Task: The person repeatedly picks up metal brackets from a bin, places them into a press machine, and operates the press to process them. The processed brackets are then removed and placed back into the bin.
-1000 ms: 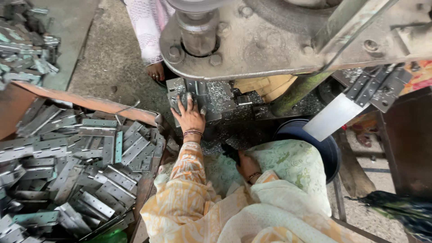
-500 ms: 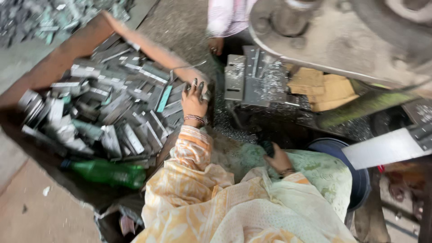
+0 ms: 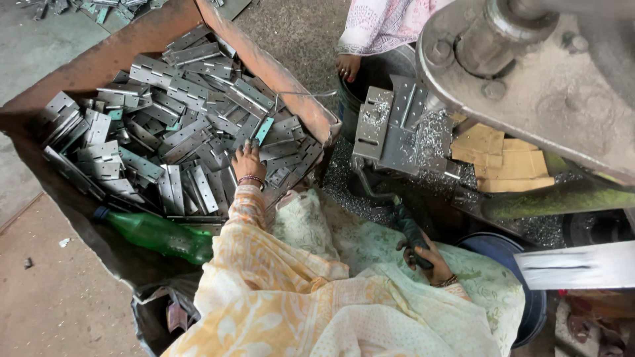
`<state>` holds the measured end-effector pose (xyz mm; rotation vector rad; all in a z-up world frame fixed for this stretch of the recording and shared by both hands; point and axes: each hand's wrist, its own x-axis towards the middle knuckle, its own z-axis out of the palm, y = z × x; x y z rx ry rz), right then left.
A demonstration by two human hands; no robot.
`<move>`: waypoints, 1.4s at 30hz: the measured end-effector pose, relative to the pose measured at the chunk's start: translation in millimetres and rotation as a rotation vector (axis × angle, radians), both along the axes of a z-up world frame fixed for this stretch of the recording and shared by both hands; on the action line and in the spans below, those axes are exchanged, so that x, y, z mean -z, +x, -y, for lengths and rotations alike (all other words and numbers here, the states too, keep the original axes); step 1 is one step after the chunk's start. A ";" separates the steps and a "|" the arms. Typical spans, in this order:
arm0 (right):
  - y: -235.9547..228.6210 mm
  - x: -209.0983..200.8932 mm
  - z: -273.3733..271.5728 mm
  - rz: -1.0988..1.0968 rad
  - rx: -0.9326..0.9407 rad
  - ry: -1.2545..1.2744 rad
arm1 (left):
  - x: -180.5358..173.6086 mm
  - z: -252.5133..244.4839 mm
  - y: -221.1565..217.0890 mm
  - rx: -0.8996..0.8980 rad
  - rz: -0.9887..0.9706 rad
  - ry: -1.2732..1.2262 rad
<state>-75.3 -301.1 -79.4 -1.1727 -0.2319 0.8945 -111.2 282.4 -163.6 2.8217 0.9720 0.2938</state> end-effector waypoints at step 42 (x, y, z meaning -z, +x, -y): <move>2.9 27.7 -8.2 -0.071 0.111 -0.006 | -177.6 273.2 70.8 1.083 0.332 0.252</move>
